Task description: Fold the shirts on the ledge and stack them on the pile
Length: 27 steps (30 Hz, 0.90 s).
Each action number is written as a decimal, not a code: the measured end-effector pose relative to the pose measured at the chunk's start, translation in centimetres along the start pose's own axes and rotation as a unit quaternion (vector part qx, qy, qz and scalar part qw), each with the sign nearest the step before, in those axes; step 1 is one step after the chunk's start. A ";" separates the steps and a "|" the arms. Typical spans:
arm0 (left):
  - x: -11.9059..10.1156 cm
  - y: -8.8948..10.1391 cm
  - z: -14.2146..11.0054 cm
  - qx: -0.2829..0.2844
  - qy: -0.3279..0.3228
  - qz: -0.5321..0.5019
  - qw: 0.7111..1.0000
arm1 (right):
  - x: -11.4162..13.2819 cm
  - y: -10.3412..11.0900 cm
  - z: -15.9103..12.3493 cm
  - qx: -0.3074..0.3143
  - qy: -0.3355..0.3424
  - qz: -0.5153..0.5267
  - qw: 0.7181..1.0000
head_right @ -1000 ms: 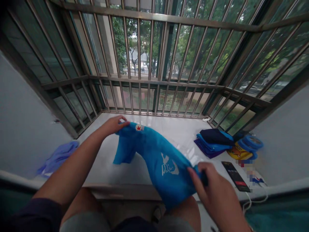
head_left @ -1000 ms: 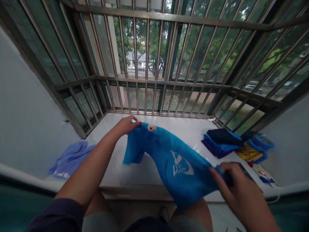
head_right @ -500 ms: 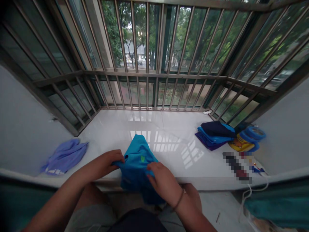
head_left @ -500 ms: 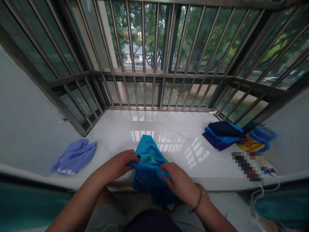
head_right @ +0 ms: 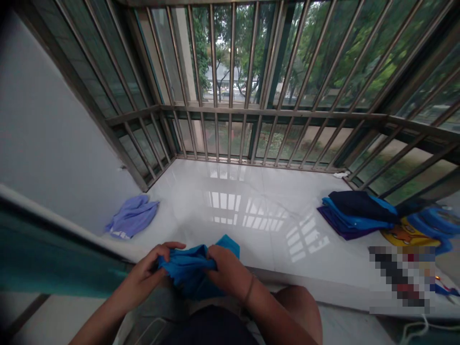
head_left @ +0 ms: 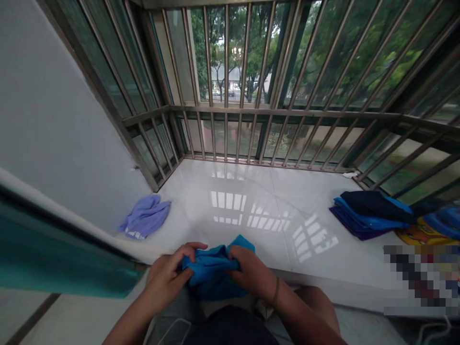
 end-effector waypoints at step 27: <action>-5.4 -5.5 2.0 0.005 0.012 0.000 1.000 | -1.4 6.7 -13.4 -0.159 -0.082 0.042 0.983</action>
Point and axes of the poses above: each hand's wrist, its own z-axis towards the middle knuckle, its own y-axis out of the back of the hand, x = y × z, the point moved 7 cm from there along z, towards the middle knuckle, and after that the axes turned 14 degrees about -z, right-handed, at the moved point
